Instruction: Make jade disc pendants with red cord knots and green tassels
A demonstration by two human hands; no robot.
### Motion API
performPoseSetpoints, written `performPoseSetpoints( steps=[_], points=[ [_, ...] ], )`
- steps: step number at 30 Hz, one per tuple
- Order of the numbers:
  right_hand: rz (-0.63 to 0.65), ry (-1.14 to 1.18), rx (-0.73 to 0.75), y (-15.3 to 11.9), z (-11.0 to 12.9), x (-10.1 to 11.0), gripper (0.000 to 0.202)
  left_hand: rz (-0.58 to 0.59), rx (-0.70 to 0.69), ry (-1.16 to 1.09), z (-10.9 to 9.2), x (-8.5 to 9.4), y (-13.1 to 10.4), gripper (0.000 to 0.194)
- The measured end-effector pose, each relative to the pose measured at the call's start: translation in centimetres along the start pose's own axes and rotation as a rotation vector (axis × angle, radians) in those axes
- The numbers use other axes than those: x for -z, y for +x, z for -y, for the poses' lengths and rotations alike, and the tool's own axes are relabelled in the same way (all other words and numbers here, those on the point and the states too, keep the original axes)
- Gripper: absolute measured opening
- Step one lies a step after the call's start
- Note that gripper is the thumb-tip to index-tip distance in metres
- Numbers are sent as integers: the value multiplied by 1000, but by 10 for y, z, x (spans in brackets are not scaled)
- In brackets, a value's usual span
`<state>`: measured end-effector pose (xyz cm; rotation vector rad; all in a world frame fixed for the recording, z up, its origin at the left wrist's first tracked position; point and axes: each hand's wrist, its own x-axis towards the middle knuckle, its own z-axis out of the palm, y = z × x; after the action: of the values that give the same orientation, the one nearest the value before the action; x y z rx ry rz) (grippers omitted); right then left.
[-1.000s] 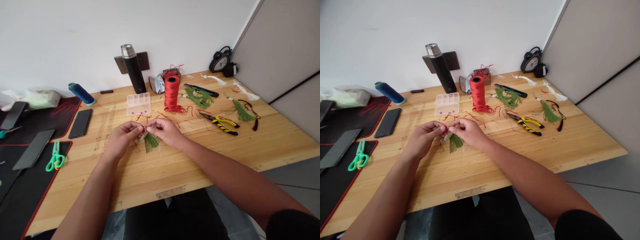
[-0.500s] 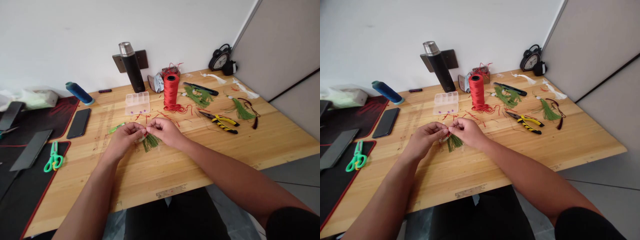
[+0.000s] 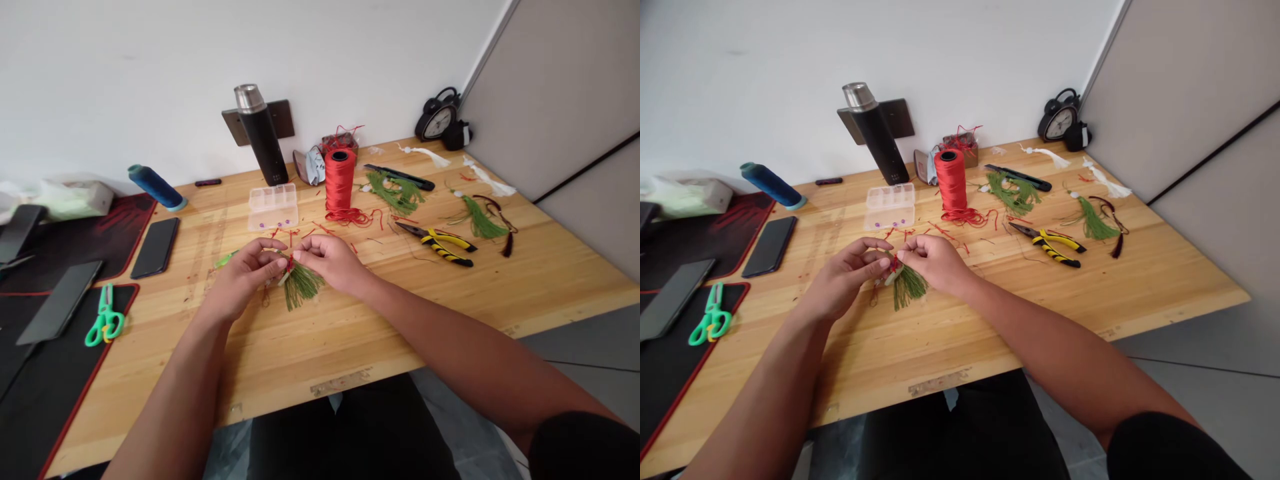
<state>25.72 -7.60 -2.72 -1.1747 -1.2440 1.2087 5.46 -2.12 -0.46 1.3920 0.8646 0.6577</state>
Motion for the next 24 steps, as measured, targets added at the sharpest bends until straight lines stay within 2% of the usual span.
performPoseSetpoints(
  steps=[8, 18, 24],
  points=[
    [3, -11, -25, -1, 1, -2, 20, -33, -4, 165, 0, 0, 0, 31],
    [17, 5, -11, -1, -1, -1, 21, 2, -21, 191, 1, 0, -1, 29],
    [16, -17, -37, 0, -2, -2, 17, -62, -7, 193, -2, -4, -2, 25]
  ],
)
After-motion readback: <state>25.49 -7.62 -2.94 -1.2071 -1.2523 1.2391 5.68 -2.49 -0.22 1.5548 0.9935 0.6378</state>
